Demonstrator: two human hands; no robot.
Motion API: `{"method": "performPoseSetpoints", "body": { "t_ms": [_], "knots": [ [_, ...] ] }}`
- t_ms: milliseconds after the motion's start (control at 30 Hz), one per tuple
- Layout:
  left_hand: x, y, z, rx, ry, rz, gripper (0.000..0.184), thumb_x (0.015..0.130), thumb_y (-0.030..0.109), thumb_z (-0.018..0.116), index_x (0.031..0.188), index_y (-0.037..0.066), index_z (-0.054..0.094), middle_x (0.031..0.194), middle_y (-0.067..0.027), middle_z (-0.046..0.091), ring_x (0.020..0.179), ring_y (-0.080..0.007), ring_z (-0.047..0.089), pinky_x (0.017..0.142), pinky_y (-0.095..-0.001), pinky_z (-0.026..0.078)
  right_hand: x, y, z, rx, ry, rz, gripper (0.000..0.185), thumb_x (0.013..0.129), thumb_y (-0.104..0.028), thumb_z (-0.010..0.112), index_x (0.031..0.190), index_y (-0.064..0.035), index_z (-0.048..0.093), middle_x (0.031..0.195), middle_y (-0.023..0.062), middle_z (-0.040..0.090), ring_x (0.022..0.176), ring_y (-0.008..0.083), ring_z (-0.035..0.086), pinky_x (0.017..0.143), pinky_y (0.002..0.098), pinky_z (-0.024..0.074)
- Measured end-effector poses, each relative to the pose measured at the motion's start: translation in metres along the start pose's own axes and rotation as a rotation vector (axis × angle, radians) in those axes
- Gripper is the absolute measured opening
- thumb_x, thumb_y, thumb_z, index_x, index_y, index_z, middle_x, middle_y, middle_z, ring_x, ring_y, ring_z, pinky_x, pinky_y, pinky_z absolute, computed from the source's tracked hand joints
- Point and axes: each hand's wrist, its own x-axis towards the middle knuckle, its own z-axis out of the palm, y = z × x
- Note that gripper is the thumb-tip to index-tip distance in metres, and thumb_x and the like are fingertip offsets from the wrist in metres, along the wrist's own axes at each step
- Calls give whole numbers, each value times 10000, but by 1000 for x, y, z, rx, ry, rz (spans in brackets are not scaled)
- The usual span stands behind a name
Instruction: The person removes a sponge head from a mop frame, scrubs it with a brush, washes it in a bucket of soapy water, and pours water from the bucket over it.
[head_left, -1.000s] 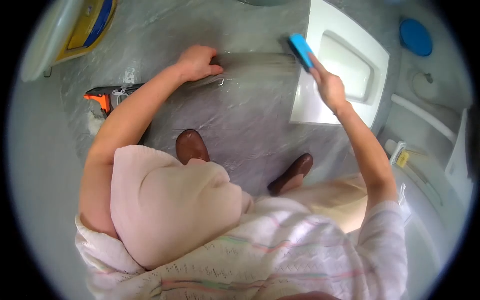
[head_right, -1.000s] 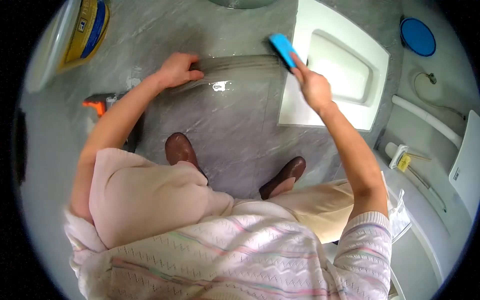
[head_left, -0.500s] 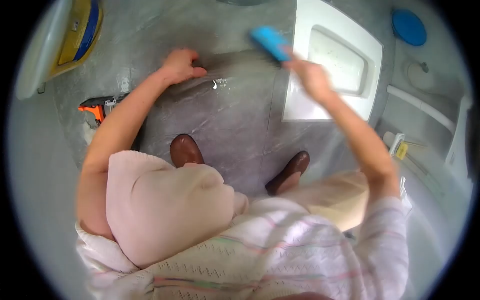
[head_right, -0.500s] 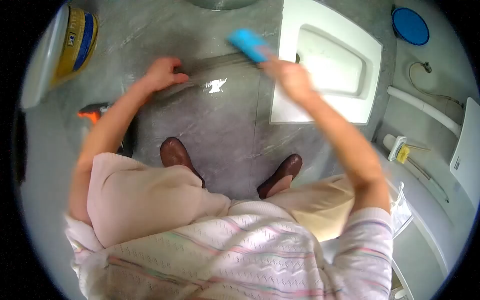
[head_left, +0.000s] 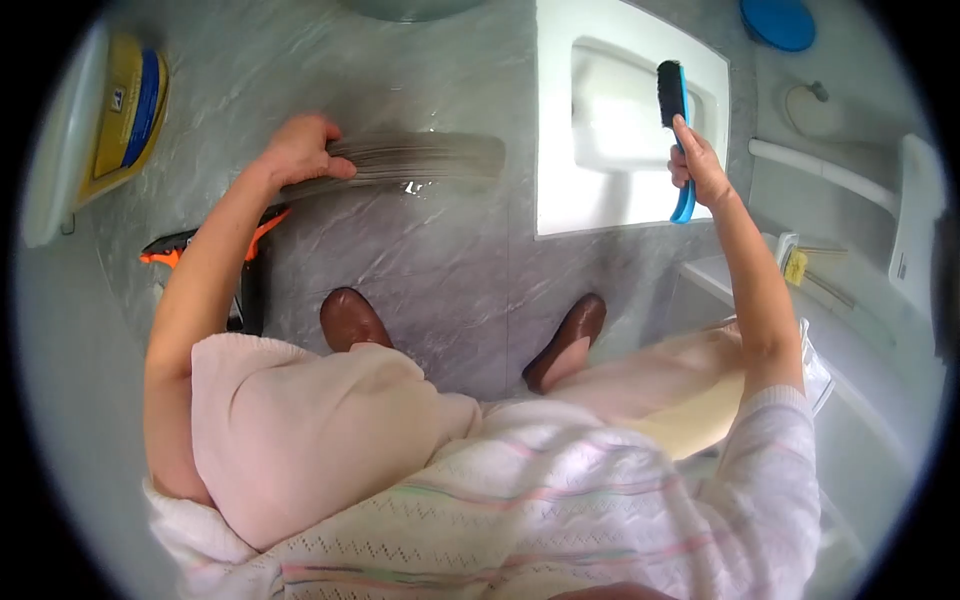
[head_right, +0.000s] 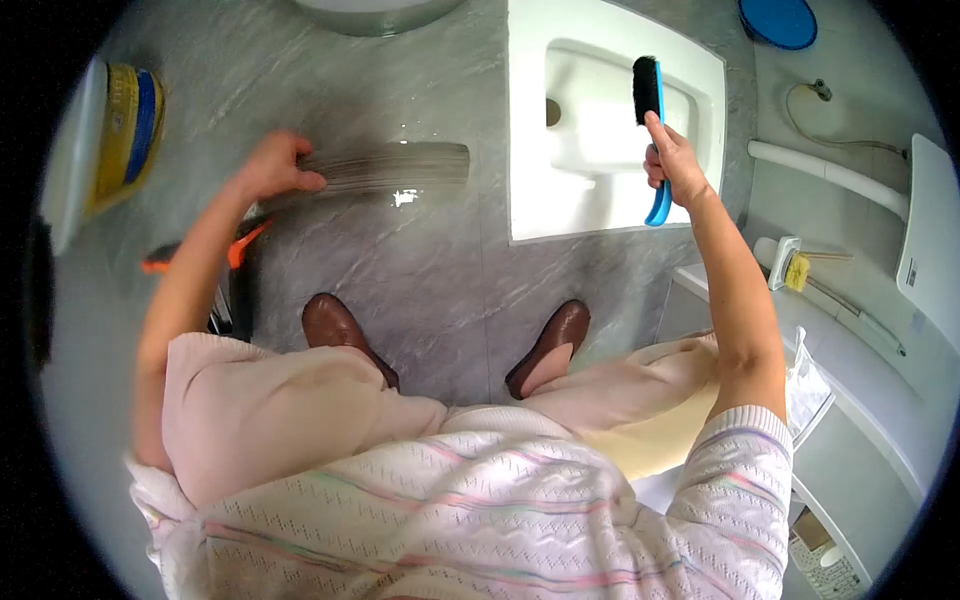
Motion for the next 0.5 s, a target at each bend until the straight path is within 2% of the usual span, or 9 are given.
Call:
{"method": "performPoseSetpoints", "body": {
  "t_ms": [33,133,200,233,267,333,367,433,500],
  "knots": [
    [0,4,-1,48,-20,30,456,646,303,730,973,-3,641,908,-185,636,873,-332,593,765,-399,459,-3,-4,-4,67,-85,-7,565,894,-462,498,1216,-3,427,511,-55,306,435,66,328,414,223,332],
    [-3,11,0,231,242,139,461,678,293,702,1012,-11,612,959,-190,614,903,-330,576,779,-394,451,-9,-9,-17,228,-285,-49,491,897,-435,509,1141,-13,456,521,-49,326,470,72,358,484,223,364],
    [-5,36,-28,280,202,196,446,697,278,689,1035,-2,608,995,-189,607,944,-334,564,812,-397,448,-19,-14,-25,275,-336,-88,443,901,-412,514,1104,-22,458,531,-47,349,506,77,394,544,223,386],
    [-7,57,-46,305,180,224,439,707,270,682,1047,3,606,1013,-188,603,964,-336,558,829,-399,446,-23,-14,-32,288,-348,-116,412,916,-381,497,1099,-14,452,551,-35,375,578,107,446,612,250,423],
    [-9,78,-59,302,120,263,426,716,264,673,1040,-5,610,1004,-192,611,962,-336,567,834,-396,451,-24,-12,-41,285,-386,-157,334,924,-357,484,1043,-46,492,631,-11,486,684,144,534,675,284,464],
    [-9,123,-80,299,1,330,400,733,251,655,1026,-19,618,988,-200,627,957,-335,584,843,-391,460,-35,-13,-50,366,-410,-163,254,932,-328,463,940,-84,536,890,75,616,890,208,603,766,320,491],
    [-4,145,-85,361,-45,411,395,731,252,652,1015,-20,625,982,-204,630,958,-327,589,843,-378,462,-37,-11,-52,403,-452,-209,251,932,-337,457,910,-101,539,987,100,598,960,225,585,782,326,493],
    [5,196,-87,345,-117,428,383,722,251,648,988,-24,636,924,-191,645,924,-306,605,826,-365,467,-40,-9,-58,466,-537,-318,256,932,-356,446,851,-134,545,1181,148,563,1099,260,550,814,339,497],
    [34,244,-78,174,-201,384,418,736,263,640,1058,-2,618,989,-188,632,959,-280,593,847,-356,456,-40,-8,-61,510,-586,-385,272,938,-356,427,843,-130,546,1249,174,505,1158,280,501,847,366,491]
  ]
}}
